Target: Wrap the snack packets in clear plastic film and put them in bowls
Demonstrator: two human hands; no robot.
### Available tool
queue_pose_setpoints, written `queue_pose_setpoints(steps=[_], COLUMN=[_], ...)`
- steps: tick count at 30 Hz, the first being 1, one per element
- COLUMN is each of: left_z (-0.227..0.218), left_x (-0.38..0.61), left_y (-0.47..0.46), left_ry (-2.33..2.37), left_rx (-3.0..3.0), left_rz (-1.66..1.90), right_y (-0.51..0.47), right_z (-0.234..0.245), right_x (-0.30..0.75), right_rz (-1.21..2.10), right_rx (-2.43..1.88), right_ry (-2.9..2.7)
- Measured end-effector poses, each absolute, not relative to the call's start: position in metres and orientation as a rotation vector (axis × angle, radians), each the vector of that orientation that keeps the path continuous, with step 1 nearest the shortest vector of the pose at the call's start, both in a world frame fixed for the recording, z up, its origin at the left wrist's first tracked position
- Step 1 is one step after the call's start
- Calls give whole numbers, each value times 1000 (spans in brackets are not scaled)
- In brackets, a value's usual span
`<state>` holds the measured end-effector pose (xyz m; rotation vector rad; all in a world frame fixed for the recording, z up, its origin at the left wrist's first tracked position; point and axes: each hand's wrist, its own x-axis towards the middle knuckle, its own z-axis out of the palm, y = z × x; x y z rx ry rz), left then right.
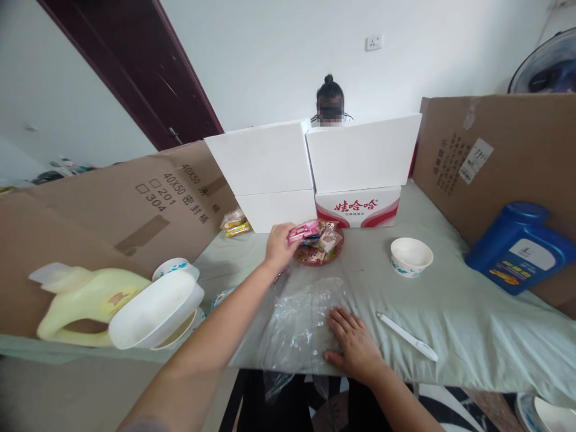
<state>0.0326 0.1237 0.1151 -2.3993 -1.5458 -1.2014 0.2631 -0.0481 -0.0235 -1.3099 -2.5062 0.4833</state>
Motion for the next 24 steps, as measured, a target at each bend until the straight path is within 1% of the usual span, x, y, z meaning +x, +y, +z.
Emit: queue_pose_setpoints(steps=[3, 5, 9, 11, 13, 16, 19, 22, 24], left_z=[118, 112, 96, 88, 79, 60, 41, 27, 22], left_x=[41, 47, 59, 60, 54, 32, -1, -28, -37], left_y=[147, 143, 81, 34, -12, -60, -80, -87, -88], left_ry=[-1578, -1602, -1419, -1269, -1139, -1311, -1436, -1342, -1290], left_rx=[-2426, -2479, -2580, -2800, -3117, -3306, -3337, -3337, -3297], left_rz=[-889, -799, -991, -974, -769, -535, -313, -135, -114], right_y=[-49, -49, -48, -47, -47, -51, -59, -67, -71], right_z=[-20, -20, -25, -27, -27, -20, -9, 0, 2], right_x=[263, 263, 263, 264, 267, 277, 294, 309, 317], right_rz=[480, 475, 442, 444, 479, 572, 670, 750, 774], right_rx=[-1319, -1317, -1272, -1256, -1251, -1265, -1269, -1250, -1242], right_ry=[-2499, -2493, -2481, -2470, -2466, -2469, -2447, -2430, -2427])
